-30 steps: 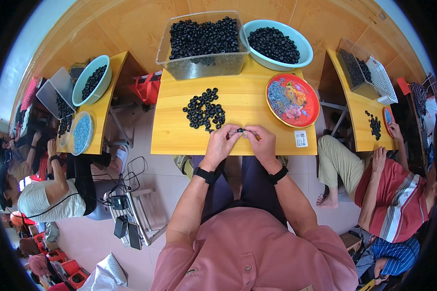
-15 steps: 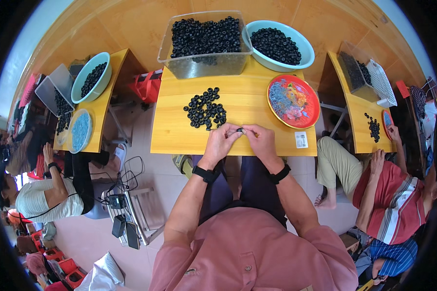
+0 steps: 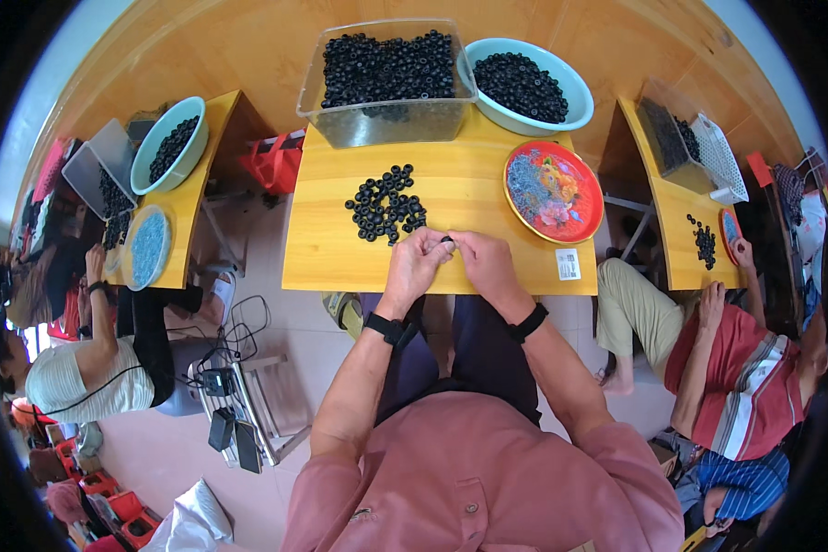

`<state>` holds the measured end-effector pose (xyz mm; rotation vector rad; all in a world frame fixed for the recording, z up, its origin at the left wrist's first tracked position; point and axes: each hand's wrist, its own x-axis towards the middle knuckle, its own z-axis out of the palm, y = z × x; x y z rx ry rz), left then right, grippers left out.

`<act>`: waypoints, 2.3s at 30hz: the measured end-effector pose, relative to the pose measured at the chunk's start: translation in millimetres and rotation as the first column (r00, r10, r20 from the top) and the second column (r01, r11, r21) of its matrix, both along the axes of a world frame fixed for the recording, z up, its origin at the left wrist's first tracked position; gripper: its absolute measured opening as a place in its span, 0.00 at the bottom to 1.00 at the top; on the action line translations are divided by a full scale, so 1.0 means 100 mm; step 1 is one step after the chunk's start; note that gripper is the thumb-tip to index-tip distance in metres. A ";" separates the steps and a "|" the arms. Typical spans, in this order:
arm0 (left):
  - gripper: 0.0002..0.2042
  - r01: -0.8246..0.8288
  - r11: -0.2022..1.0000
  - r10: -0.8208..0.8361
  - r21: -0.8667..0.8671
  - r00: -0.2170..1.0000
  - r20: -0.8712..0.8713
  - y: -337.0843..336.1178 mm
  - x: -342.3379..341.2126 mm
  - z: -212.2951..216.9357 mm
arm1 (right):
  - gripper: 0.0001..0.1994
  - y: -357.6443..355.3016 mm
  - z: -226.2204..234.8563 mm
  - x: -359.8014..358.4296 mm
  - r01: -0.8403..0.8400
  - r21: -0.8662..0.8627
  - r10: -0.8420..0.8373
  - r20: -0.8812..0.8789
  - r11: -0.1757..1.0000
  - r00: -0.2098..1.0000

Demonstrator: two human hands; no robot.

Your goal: Manually sorting small black plastic components by hand on a table.

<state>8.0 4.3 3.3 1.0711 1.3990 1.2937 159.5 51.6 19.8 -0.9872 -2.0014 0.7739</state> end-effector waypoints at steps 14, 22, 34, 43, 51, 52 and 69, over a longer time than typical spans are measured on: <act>0.13 0.020 0.989 0.037 0.149 0.928 -0.370 -0.12 0.06 0.03 | 0.06 0.10 -0.14 0.06 -0.090 -0.391 -0.016 -0.261 0.916 0.965; 0.15 0.044 0.974 0.090 0.222 0.824 -0.560 -0.07 0.10 0.09 | 0.03 0.07 -0.26 0.12 -0.161 -0.489 -0.060 -0.405 0.857 0.912; 0.15 0.255 0.934 0.035 0.251 0.633 -0.773 -0.09 0.12 0.14 | 0.02 0.08 -0.26 0.25 -0.267 -0.499 0.067 -0.383 0.824 0.921; 0.13 0.264 0.922 0.055 0.284 0.635 -0.770 -0.09 0.07 0.09 | 0.04 0.08 -0.19 0.20 -0.302 -0.510 0.118 -0.362 0.805 0.925; 0.14 0.210 0.941 0.063 0.264 0.659 -0.749 -0.14 0.11 0.07 | 0.04 0.10 -0.26 0.25 -0.334 -0.515 0.133 -0.387 0.790 0.912; 0.15 0.212 0.943 0.054 0.257 0.664 -0.746 -0.15 0.11 0.07 | 0.05 0.11 -0.23 0.25 -0.334 -0.520 0.148 -0.366 0.786 0.919; 0.16 0.256 0.884 0.162 0.391 0.617 -0.770 -0.19 0.12 0.05 | 0.09 1.07 0.78 0.18 -0.145 -0.141 0.159 0.089 0.979 0.983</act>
